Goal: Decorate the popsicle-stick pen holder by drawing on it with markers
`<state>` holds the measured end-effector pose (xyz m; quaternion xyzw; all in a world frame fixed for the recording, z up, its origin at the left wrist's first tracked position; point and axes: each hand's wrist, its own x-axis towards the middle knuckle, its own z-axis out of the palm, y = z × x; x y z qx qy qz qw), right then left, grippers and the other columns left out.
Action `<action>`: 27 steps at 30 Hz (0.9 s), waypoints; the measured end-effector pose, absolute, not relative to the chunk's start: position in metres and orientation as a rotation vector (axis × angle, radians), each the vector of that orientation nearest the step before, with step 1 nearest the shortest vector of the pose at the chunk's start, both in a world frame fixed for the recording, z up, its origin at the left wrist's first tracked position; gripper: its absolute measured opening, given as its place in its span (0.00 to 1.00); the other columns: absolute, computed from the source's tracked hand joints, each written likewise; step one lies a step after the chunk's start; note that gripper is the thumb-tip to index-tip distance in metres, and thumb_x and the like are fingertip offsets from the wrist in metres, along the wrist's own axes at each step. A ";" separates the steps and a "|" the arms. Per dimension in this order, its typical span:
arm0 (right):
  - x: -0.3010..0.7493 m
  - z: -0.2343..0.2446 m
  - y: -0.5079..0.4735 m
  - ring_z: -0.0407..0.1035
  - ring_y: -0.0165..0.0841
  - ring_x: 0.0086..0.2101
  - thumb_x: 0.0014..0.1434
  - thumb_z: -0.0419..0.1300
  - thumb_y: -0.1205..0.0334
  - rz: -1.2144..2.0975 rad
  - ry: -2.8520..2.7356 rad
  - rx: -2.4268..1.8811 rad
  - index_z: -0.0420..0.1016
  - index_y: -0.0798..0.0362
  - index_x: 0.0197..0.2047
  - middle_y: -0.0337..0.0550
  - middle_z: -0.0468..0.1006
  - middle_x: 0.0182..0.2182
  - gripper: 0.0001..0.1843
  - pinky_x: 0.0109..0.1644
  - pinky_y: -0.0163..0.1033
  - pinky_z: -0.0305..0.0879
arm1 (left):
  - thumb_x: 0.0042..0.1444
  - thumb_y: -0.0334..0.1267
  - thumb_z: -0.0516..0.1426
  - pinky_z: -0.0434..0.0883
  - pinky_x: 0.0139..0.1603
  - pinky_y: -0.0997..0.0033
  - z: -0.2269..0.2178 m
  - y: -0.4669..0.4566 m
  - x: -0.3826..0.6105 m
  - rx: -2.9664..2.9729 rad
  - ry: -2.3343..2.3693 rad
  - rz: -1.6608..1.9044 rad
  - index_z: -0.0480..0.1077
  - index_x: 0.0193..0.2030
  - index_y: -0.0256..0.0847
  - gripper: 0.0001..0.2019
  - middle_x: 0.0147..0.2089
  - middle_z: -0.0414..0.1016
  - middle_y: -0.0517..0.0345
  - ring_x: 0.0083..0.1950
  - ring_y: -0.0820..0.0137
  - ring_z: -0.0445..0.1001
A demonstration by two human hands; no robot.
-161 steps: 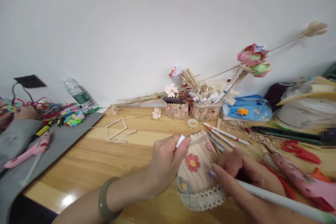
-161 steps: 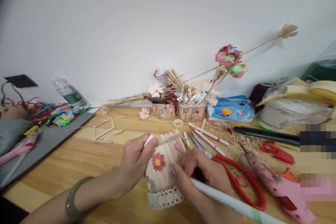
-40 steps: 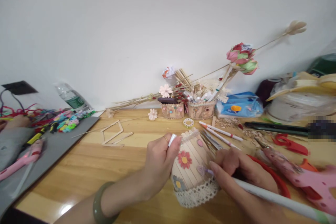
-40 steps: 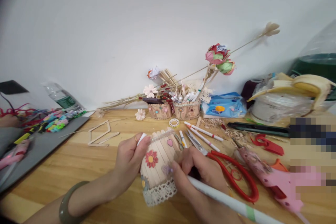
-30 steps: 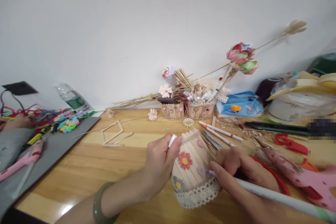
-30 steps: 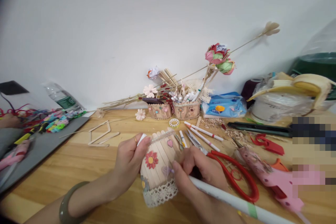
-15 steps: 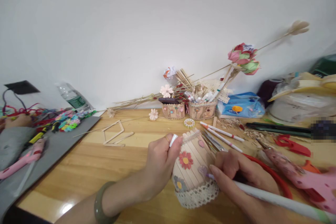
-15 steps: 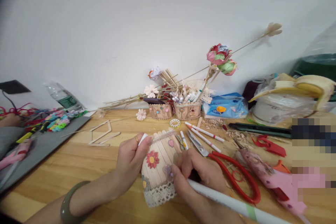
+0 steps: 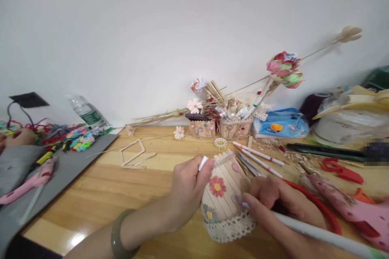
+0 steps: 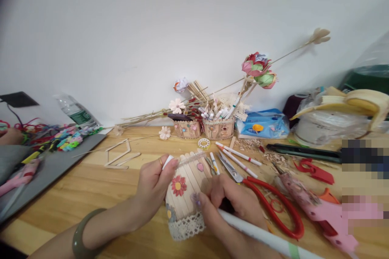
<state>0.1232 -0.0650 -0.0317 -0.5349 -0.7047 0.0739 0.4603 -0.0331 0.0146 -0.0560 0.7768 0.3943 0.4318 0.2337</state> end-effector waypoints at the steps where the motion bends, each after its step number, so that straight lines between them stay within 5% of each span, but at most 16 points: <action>1: 0.123 -0.030 -0.065 0.64 0.25 0.16 0.52 0.59 0.69 0.158 -1.737 -1.308 0.58 0.48 0.21 0.30 0.69 0.15 0.14 0.19 0.30 0.64 | 0.58 0.38 0.46 0.53 0.20 0.77 -0.056 0.015 -0.033 2.131 1.081 1.187 0.49 0.19 0.42 0.17 0.17 0.50 0.68 0.19 0.78 0.52; 27: 0.125 -0.037 -0.063 0.63 0.24 0.17 0.54 0.57 0.68 0.329 -1.771 -1.275 0.55 0.49 0.21 0.30 0.66 0.15 0.16 0.20 0.28 0.62 | 0.59 0.39 0.46 0.52 0.21 0.78 -0.055 0.013 -0.033 2.172 1.064 1.168 0.48 0.19 0.41 0.17 0.17 0.50 0.68 0.19 0.79 0.51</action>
